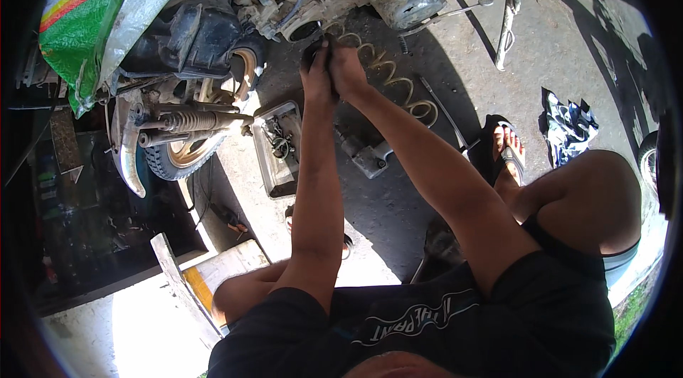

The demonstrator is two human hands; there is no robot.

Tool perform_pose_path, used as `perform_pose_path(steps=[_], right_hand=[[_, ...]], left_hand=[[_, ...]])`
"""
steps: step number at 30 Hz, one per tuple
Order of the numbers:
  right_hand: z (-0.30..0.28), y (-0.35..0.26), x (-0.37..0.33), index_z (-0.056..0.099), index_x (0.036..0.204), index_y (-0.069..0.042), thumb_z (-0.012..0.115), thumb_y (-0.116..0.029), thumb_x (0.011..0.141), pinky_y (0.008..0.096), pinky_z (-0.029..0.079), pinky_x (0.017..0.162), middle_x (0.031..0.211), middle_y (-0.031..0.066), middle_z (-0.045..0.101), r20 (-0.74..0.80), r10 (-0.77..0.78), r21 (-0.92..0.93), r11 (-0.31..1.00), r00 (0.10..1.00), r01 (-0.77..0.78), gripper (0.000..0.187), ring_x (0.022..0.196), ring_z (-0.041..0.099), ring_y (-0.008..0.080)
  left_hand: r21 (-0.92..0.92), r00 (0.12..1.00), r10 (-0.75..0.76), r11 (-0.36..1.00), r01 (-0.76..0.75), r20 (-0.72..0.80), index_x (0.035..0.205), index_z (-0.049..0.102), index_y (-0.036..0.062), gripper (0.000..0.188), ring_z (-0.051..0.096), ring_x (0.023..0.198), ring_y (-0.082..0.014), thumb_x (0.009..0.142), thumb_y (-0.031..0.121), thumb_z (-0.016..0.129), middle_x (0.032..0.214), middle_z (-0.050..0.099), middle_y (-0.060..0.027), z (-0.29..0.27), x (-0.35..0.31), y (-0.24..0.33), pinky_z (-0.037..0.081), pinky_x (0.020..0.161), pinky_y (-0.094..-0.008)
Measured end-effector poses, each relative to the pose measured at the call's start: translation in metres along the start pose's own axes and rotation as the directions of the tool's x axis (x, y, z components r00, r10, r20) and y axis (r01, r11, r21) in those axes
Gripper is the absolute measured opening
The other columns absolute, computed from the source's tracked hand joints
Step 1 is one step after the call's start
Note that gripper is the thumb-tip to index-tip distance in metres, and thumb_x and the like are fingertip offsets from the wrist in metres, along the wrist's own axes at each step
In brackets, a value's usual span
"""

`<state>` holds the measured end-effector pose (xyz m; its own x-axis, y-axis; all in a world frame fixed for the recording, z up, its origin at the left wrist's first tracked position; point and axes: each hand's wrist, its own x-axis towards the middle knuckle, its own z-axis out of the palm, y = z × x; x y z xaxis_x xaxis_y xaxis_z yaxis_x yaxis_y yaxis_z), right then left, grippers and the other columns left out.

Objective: The person is disassembling components of a motorcycle engine, specifically removing the cylinder head and related bolts.

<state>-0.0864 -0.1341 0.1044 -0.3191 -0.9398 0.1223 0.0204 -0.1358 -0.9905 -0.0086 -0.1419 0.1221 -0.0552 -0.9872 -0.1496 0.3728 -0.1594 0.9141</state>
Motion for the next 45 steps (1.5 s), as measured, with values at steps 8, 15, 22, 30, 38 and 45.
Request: perform_pose_path(steps=[8,15,22,30,38,45], right_hand=[[0.015,-0.024,-0.007,0.060,0.101,0.003,0.052,-0.017,0.096,0.0541,0.050,0.073,0.093,0.0301,0.066,-0.117,-0.116,-0.213,0.973,0.986,0.089,0.022,0.093,0.061,0.0523],[0.027,-0.030,-0.021,0.062,0.094,0.005,0.056,-0.015,0.092,0.0556,0.052,0.074,0.087,0.0323,0.066,-0.101,0.030,-0.149,0.988,0.994,-0.045,0.021,0.089,0.064,0.0515],[0.007,-0.022,-0.020,0.061,0.092,0.003,0.059,-0.015,0.090,0.0565,0.051,0.071,0.084,0.0309,0.065,-0.115,-0.129,-0.165,0.980,0.985,0.110,0.018,0.084,0.064,0.0510],[-0.011,-0.012,-0.016,0.063,0.098,0.001,0.062,-0.012,0.087,0.0519,0.051,0.067,0.079,0.0284,0.064,-0.127,-0.134,-0.172,0.979,0.983,0.111,0.017,0.080,0.063,0.0487],[-0.012,0.006,-0.032,0.065,0.096,0.001,0.064,-0.011,0.085,0.0531,0.053,0.072,0.083,0.0272,0.067,-0.134,-0.104,-0.163,0.983,0.985,0.082,0.017,0.086,0.065,0.0480],[-0.010,0.003,-0.036,0.066,0.095,0.001,0.063,-0.010,0.084,0.0531,0.053,0.071,0.084,0.0278,0.067,-0.105,-0.133,-0.152,0.981,0.985,0.116,0.016,0.086,0.064,0.0484]], left_hand=[[0.857,0.591,0.798,0.215,-0.467,0.122,0.133,0.049,-0.0085,0.082,0.058,0.119,-0.0385,0.073,0.030,0.090,0.124,0.060,-0.0244,-0.036,0.034,0.027,0.045,0.104,-0.0445],[0.897,0.771,0.609,0.216,-0.386,0.185,0.140,0.040,-0.0133,0.104,0.053,0.123,-0.0483,0.067,0.042,0.090,0.134,0.053,-0.0330,-0.034,0.060,0.043,0.042,0.108,-0.0471],[0.900,0.676,0.696,0.101,-0.424,0.241,0.136,0.042,-0.0152,0.100,0.049,0.125,-0.0508,0.067,0.040,0.090,0.132,0.052,-0.0355,-0.026,0.059,0.033,0.040,0.108,-0.0503],[0.905,0.636,0.727,0.049,-0.423,0.259,0.137,0.042,-0.0154,0.095,0.049,0.127,-0.0500,0.072,0.034,0.088,0.134,0.051,-0.0361,-0.020,0.055,0.035,0.039,0.110,-0.0498],[0.846,0.681,0.698,0.208,-0.490,0.223,0.128,0.053,-0.0126,0.068,0.072,0.094,-0.0364,0.081,0.026,0.084,0.110,0.069,-0.0273,-0.017,0.036,0.045,0.059,0.075,-0.0398],[0.885,0.640,0.722,0.084,-0.458,0.263,0.108,0.062,-0.0106,0.049,0.073,0.091,-0.0366,0.083,0.027,0.082,0.099,0.072,-0.0254,-0.017,0.036,0.044,0.058,0.074,-0.0420]])
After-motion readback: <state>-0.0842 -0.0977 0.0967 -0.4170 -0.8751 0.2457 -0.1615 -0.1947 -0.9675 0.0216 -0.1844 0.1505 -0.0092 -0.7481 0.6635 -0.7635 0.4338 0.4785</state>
